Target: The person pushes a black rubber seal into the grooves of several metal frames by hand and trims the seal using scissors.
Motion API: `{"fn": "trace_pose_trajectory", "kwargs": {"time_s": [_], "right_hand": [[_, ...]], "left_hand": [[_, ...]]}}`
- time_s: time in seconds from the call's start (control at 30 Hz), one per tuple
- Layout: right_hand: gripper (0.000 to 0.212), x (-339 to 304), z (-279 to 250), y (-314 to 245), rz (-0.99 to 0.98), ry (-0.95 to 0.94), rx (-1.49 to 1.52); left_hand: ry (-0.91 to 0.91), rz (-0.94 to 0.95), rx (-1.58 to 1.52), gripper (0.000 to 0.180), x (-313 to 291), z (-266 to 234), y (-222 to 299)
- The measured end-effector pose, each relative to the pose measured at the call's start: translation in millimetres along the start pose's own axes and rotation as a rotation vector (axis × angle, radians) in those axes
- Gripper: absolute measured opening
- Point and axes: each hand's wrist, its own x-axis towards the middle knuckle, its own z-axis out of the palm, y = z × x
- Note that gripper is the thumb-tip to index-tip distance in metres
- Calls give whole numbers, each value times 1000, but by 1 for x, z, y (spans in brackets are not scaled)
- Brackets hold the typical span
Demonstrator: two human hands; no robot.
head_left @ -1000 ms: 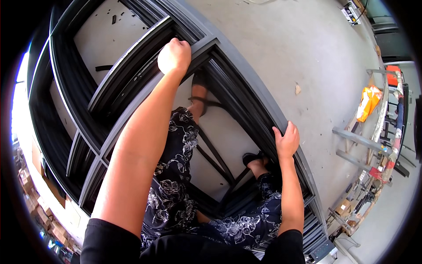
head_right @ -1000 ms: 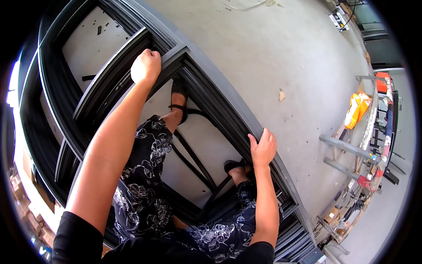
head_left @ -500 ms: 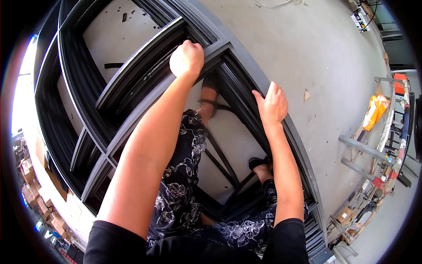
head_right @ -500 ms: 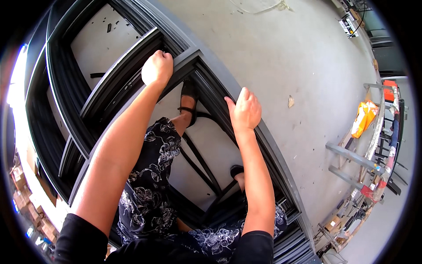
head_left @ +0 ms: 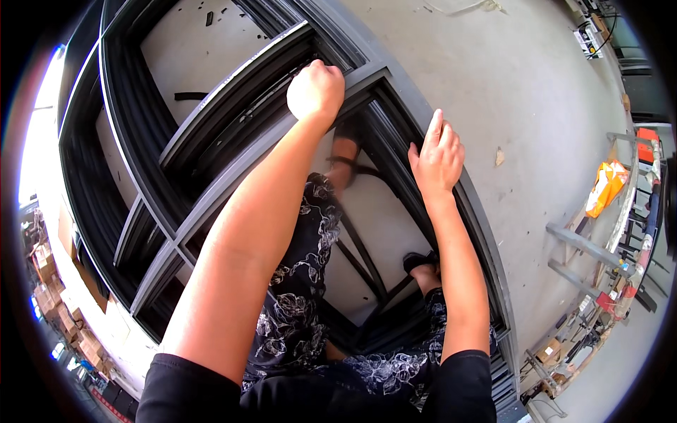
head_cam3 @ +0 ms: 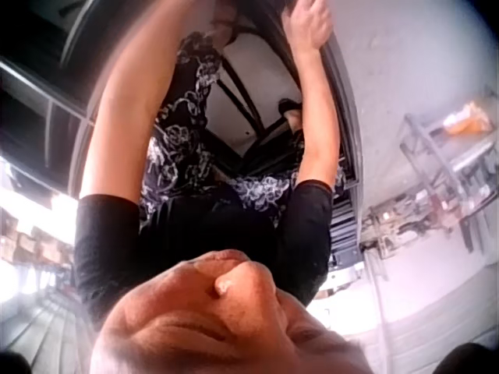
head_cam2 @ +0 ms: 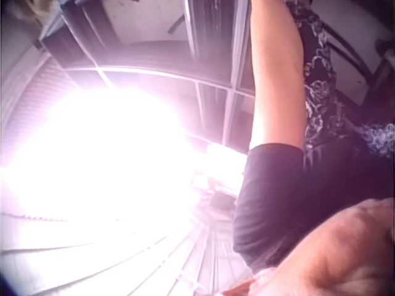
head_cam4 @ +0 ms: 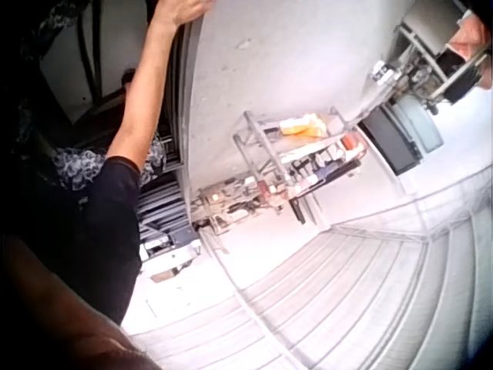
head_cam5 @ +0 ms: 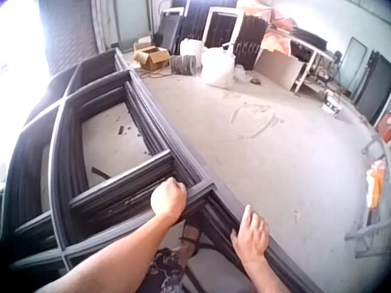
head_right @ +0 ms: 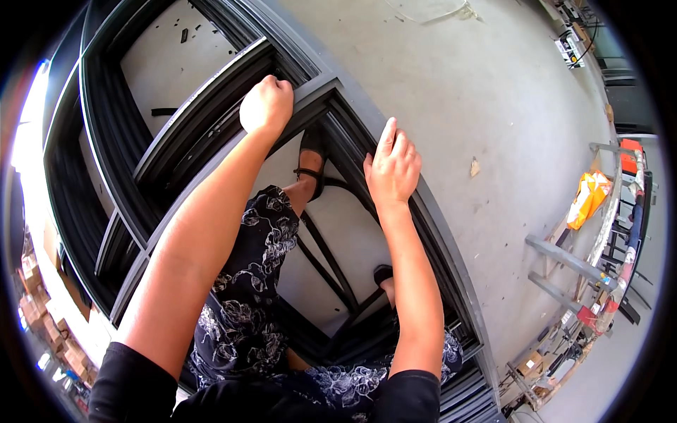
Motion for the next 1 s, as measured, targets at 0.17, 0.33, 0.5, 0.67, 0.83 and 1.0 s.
{"fn": "trace_pose_trajectory", "kwargs": {"time_s": [0.17, 0.33, 0.5, 0.67, 0.83, 1.0], "right_hand": [[78, 0, 23, -1, 36, 122, -95], [63, 5, 16, -7, 31, 207, -104], [43, 11, 23, -7, 73, 198, -124], [76, 9, 25, -6, 133, 34, 11], [53, 11, 11, 3, 211, -37, 320], [43, 4, 18, 14, 228, -25, 292]], "left_hand": [[-9, 4, -5, 36, -3, 0, 3], [-14, -6, -1, 38, -2, 4, -1], [-6, 19, 89, 42, 4, 9, 0], [65, 83, 84, 42, 5, 18, -5], [81, 81, 102, 44, 3, 15, -3], [87, 96, 139, 47, 4, 23, -1]]}}
